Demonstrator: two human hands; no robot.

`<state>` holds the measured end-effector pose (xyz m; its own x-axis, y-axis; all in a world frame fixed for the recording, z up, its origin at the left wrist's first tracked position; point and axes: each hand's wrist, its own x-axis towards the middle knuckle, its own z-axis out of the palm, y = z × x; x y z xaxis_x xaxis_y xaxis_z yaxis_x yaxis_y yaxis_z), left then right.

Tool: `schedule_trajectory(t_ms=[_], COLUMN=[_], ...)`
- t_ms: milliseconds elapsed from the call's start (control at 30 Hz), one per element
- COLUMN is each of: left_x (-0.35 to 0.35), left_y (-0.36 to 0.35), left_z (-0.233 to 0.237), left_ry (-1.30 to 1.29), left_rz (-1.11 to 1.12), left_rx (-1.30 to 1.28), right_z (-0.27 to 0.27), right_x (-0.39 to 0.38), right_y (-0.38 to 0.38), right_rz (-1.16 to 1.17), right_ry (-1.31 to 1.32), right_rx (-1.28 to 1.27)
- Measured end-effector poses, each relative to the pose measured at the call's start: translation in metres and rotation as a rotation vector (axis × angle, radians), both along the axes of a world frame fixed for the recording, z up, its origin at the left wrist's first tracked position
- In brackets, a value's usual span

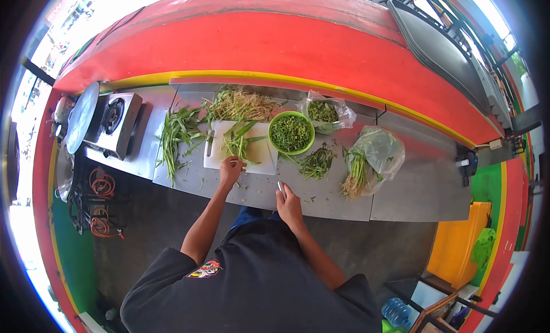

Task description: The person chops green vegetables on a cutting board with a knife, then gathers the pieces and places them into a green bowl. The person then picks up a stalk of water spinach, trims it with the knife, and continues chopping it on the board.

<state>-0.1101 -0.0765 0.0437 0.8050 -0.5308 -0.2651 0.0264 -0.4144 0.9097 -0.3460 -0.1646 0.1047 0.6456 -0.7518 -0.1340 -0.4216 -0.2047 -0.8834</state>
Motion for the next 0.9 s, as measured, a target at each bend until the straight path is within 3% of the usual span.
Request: schedule_trajectory(t_ms=[33, 133, 267, 367, 433, 500, 533, 567, 667, 900], left_x=[0.001, 0.009, 0.028, 0.053, 0.068, 0.074, 0.074, 0.072, 0.072, 0.087], left_y=[-0.003, -0.001, 0.011, 0.024, 0.026, 0.022, 0.019, 0.016, 0.005, 0.008], left_z=[0.007, -0.001, -0.030, -0.061, -0.071, -0.050, -0.035, -0.028, -0.030, -0.034], left_ry=[0.057, -0.048, 0.046, -0.044, -0.330, -0.203, -0.084, -0.140, -0.293, -0.183], left_rz=[0.103, 0.128, 0.162, 0.275, 0.348, 0.283, 0.216, 0.149, 0.126, 0.112], left_rx=[-0.044, -0.123, -0.190, -0.136, -0.018, 0.074, 0.166, 0.243, 0.242, 0.146], right_z=[-0.007, -0.022, -0.036, -0.032, -0.026, -0.032, -0.042, -0.043, -0.041, -0.023], right_x=[0.007, 0.031, 0.057, 0.066, 0.069, 0.073, 0.075, 0.077, 0.078, 0.082], right_y=[0.000, 0.007, 0.021, 0.033, 0.040, 0.048, 0.055, 0.060, 0.074, 0.119], right_rz=[-0.025, -0.066, -0.097, -0.118, -0.115, -0.120, -0.153, -0.187, -0.228, -0.318], right_ry=[0.037, 0.082, 0.055, 0.021, 0.063, 0.104, 0.034, -0.033, 0.045, -0.005], right_rx=[0.008, 0.029, -0.016, -0.057, 0.002, 0.056, -0.027, -0.111, -0.083, -0.168])
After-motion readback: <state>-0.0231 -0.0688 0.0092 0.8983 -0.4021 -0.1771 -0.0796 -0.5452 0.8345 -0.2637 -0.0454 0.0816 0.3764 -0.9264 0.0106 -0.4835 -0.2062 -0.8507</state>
